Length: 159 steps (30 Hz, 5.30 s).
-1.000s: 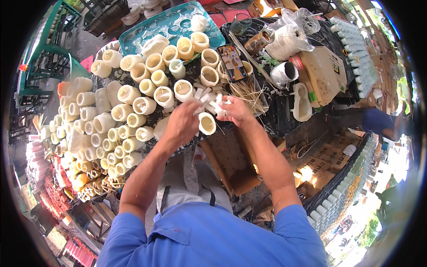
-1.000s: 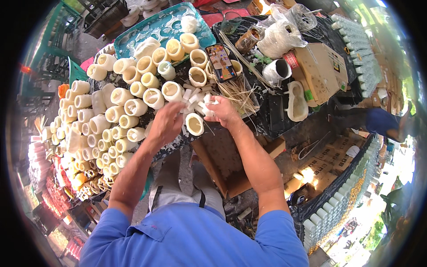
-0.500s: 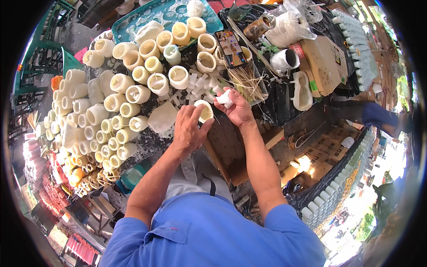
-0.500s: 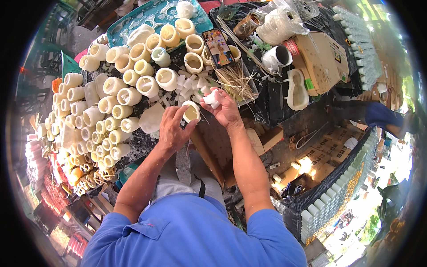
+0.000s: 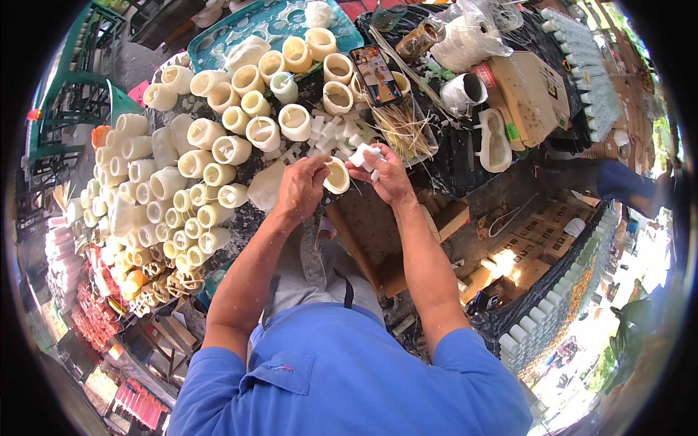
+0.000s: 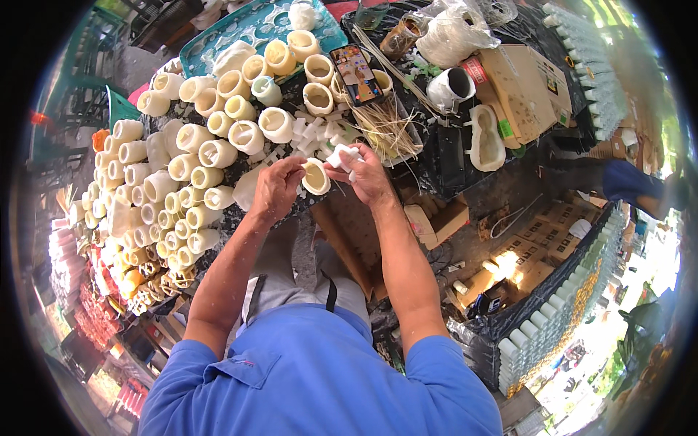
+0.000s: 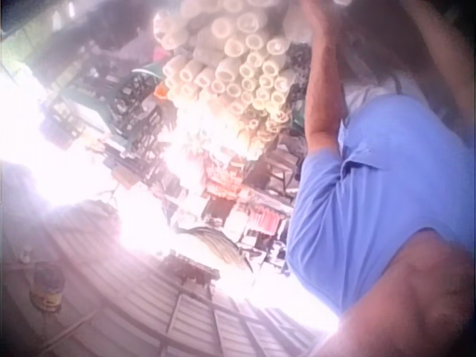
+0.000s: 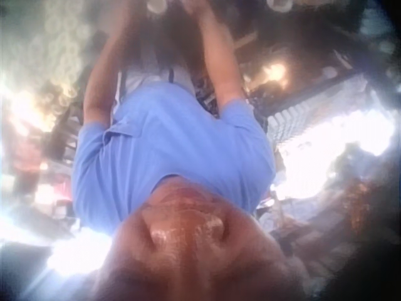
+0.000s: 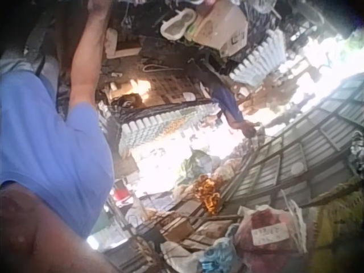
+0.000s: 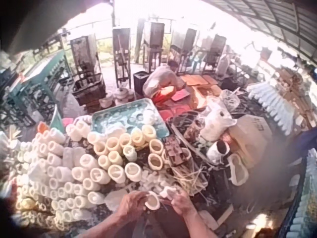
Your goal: The person inserts wicks into cylindrical white candle bodies and places them on a workbench. The person handles wicks and candle bodies one at a time, repeating the insertion and placement steps throughout the clip.
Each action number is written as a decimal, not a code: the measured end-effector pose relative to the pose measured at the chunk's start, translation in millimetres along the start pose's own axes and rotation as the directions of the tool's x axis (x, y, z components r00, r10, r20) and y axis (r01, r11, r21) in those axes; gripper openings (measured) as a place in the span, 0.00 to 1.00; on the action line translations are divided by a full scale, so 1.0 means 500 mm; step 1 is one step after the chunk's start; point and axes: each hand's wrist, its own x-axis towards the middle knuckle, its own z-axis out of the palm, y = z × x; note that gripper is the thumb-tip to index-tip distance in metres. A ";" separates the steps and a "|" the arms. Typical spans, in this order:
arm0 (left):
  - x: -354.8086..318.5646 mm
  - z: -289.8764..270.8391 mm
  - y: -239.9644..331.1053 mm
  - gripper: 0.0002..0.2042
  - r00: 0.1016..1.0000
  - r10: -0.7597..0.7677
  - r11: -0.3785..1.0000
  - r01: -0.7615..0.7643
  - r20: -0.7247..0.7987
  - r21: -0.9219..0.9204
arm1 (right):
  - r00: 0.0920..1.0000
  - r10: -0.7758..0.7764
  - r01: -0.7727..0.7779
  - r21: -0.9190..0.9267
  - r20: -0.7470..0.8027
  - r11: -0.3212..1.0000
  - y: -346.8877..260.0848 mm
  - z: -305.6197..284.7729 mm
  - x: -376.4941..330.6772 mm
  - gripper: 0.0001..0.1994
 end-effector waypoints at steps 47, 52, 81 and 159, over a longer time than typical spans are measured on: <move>0.069 -0.069 0.015 0.18 0.893 -0.100 0.988 0.142 0.438 -0.064 | 0.928 0.098 -0.011 0.238 -0.358 0.971 0.018 0.141 -0.168 0.17; 0.049 -0.066 0.008 0.18 0.886 -0.150 0.971 0.215 0.439 -0.102 | 0.907 -0.161 0.059 -0.260 -0.389 0.964 0.017 0.169 -0.156 0.11; 0.085 -0.041 -0.036 0.19 0.850 -0.243 0.860 0.412 0.467 -0.303 | 0.879 -0.475 0.015 -0.993 -0.042 0.116 0.021 0.206 -0.133 0.08; 0.153 -0.039 -0.007 0.19 0.863 -0.152 0.962 0.241 0.482 -0.129 | 0.746 -0.664 0.053 -0.998 0.051 -0.017 0.083 0.009 0.009 0.15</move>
